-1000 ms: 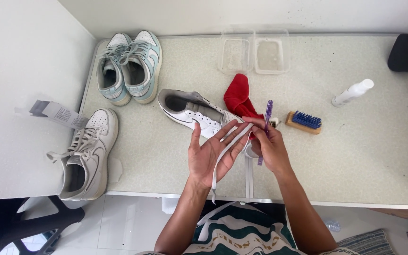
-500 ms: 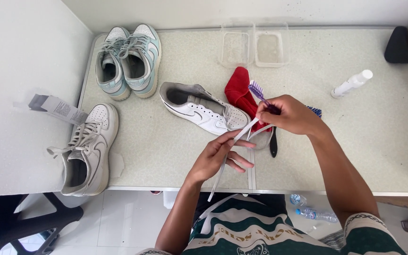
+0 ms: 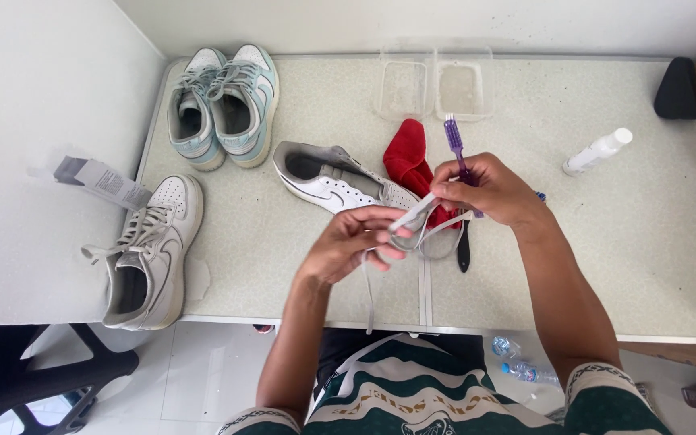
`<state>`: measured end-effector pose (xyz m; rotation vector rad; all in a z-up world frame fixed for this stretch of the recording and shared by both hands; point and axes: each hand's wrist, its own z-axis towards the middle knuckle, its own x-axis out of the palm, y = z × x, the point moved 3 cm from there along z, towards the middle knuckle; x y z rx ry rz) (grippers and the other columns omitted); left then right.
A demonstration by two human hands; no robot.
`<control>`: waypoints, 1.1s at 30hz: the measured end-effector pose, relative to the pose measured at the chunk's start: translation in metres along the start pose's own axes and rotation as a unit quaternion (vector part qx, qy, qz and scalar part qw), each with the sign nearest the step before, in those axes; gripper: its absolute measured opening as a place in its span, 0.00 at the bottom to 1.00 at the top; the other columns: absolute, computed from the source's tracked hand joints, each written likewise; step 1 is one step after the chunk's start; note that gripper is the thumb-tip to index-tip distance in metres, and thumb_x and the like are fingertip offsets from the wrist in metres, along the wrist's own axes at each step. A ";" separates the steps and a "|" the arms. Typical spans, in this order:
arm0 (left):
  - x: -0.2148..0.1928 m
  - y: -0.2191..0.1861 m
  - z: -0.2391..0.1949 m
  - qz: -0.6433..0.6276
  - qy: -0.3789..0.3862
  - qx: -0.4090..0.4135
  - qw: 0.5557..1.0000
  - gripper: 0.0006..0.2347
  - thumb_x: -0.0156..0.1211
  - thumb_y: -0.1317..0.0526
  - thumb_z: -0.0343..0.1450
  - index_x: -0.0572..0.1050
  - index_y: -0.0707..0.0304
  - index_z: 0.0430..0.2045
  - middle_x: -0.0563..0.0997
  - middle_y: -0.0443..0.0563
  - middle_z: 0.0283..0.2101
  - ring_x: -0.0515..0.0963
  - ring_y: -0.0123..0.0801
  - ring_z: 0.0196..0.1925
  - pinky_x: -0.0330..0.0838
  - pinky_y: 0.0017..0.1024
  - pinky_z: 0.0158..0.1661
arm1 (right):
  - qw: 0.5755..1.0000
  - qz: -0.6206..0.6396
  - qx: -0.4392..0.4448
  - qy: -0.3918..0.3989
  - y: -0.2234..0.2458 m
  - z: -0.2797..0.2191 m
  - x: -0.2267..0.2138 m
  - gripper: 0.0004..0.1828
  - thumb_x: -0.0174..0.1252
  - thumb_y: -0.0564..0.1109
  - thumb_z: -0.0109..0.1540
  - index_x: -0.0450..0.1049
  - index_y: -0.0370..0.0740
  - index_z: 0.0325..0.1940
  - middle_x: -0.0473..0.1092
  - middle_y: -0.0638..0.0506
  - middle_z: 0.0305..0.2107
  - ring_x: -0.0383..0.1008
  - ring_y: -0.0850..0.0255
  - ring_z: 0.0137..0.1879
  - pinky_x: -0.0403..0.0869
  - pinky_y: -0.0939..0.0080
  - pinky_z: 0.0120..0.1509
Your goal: The person holds a white shoelace and scrubs it with a purple toothbrush. They repeatedly dip the brush into a small container of liquid and continue scrubbing the lace along its length.
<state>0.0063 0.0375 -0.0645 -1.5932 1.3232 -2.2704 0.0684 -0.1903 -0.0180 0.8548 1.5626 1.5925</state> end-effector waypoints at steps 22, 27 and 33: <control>0.004 -0.025 -0.193 0.139 0.015 0.048 0.989 0.29 0.57 0.70 0.70 0.52 0.85 0.66 0.79 0.80 0.42 0.83 0.65 0.40 0.81 0.54 0.37 | 0.955 -0.038 0.048 0.291 0.018 0.070 0.098 0.04 0.67 0.39 0.61 0.81 0.37 0.40 0.73 0.52 0.33 0.67 0.70 0.37 0.70 0.70 0.42; -0.046 -0.022 -0.215 0.399 -0.316 0.000 0.861 0.11 0.58 0.68 0.71 0.77 0.73 0.47 0.84 0.61 0.33 0.85 0.40 0.33 0.80 0.38 0.40 | 0.936 0.040 0.114 0.331 0.004 0.073 0.110 0.07 0.62 0.35 0.62 0.77 0.31 0.44 0.57 0.62 0.12 0.51 0.78 0.14 0.52 0.77 0.19; 0.018 -0.033 -0.201 0.610 -0.492 0.102 0.613 0.09 0.58 0.71 0.72 0.77 0.66 0.45 0.79 0.56 0.43 0.82 0.46 0.49 0.74 0.39 0.53 | 0.937 0.022 0.101 0.334 0.003 0.068 0.107 0.08 0.61 0.40 0.65 0.77 0.32 0.45 0.56 0.61 0.12 0.51 0.78 0.15 0.53 0.77 0.20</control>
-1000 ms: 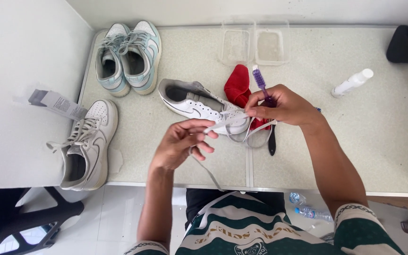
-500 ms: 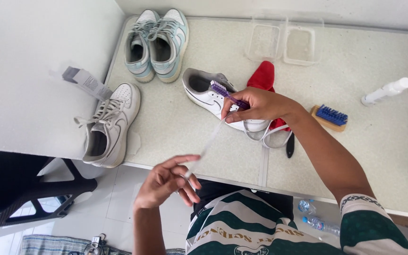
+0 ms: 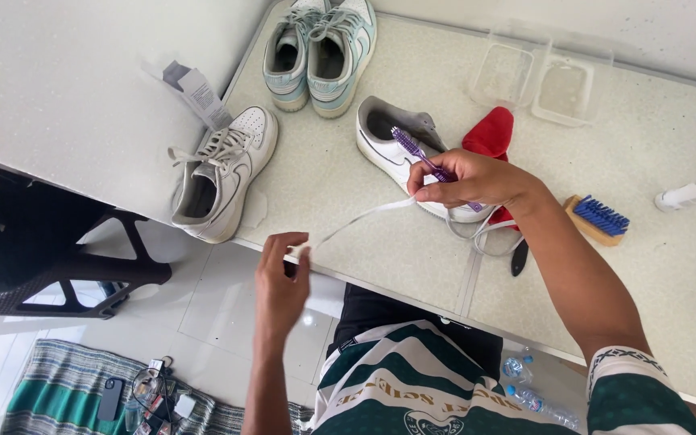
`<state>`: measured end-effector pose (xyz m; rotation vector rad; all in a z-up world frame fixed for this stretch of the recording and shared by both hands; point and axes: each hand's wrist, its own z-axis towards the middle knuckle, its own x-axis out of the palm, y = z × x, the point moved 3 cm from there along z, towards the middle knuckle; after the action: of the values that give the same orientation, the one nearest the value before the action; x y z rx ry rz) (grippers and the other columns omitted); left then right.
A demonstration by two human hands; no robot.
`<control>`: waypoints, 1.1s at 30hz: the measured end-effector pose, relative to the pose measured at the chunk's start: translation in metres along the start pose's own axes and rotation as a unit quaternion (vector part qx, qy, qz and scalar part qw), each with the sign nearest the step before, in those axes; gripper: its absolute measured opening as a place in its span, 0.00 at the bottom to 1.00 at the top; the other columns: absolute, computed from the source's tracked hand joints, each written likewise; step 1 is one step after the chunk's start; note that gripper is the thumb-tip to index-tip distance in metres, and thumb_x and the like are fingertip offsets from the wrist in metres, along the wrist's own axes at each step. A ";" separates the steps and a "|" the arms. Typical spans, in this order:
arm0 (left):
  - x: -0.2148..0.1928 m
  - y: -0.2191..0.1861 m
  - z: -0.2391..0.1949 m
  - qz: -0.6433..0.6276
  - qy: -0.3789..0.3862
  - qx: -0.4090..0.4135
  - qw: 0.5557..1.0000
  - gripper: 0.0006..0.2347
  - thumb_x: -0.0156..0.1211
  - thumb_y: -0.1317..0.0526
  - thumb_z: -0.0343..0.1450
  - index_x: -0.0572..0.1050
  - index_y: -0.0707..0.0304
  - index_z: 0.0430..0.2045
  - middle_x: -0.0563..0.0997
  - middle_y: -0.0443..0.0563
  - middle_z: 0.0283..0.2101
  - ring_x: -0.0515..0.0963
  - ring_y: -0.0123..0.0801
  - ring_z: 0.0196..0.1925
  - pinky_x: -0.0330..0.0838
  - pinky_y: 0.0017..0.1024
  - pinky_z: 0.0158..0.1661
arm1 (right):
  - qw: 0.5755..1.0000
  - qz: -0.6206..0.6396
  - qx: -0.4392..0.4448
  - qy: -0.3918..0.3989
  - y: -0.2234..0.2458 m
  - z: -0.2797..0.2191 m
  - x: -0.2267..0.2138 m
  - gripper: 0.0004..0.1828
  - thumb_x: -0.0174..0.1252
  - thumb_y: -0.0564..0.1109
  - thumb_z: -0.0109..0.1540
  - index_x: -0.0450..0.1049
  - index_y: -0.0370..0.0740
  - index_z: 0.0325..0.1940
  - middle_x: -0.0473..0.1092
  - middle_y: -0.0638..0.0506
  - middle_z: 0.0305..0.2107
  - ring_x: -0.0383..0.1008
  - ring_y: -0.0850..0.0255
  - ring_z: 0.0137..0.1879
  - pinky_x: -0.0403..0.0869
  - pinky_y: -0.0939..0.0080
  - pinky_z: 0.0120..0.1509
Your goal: The person holds a white shoelace and scrubs it with a purple toothbrush. They repeatedly dip the brush into a small container of liquid and continue scrubbing the lace along its length.
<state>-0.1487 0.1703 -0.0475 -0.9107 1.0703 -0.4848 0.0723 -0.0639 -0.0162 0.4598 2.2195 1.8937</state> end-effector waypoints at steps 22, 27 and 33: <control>0.162 -0.073 0.028 -0.562 0.104 0.035 0.820 0.25 0.31 0.49 0.80 0.75 0.71 0.55 0.72 0.60 0.57 0.72 0.39 0.60 0.68 0.36 0.58 | 0.990 -0.011 -0.036 -0.136 -0.001 -0.059 -0.041 0.05 0.61 0.34 0.62 0.78 0.27 0.39 0.55 0.61 0.10 0.50 0.79 0.14 0.53 0.78 0.17; 0.146 -0.087 0.014 -0.696 0.205 -0.072 0.684 0.30 0.30 0.43 0.79 0.58 0.69 0.68 0.59 0.67 0.72 0.58 0.54 0.74 0.54 0.45 0.71 | 0.989 -0.018 -0.038 -0.142 -0.004 -0.052 -0.042 0.06 0.61 0.36 0.62 0.78 0.27 0.38 0.55 0.59 0.10 0.50 0.78 0.12 0.55 0.77 0.17; 0.134 -0.097 0.004 -0.719 0.260 -0.086 0.638 0.31 0.32 0.42 0.78 0.57 0.70 0.68 0.55 0.67 0.73 0.55 0.54 0.75 0.53 0.49 0.72 | 0.988 -0.003 -0.045 -0.151 -0.023 -0.058 -0.057 0.06 0.59 0.35 0.64 0.76 0.27 0.41 0.54 0.60 0.11 0.49 0.78 0.13 0.53 0.78 0.16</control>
<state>-0.0800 0.0200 -0.0387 -1.7845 0.6424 -2.1173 0.1036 -0.1413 -0.0320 0.6741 1.9309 1.7772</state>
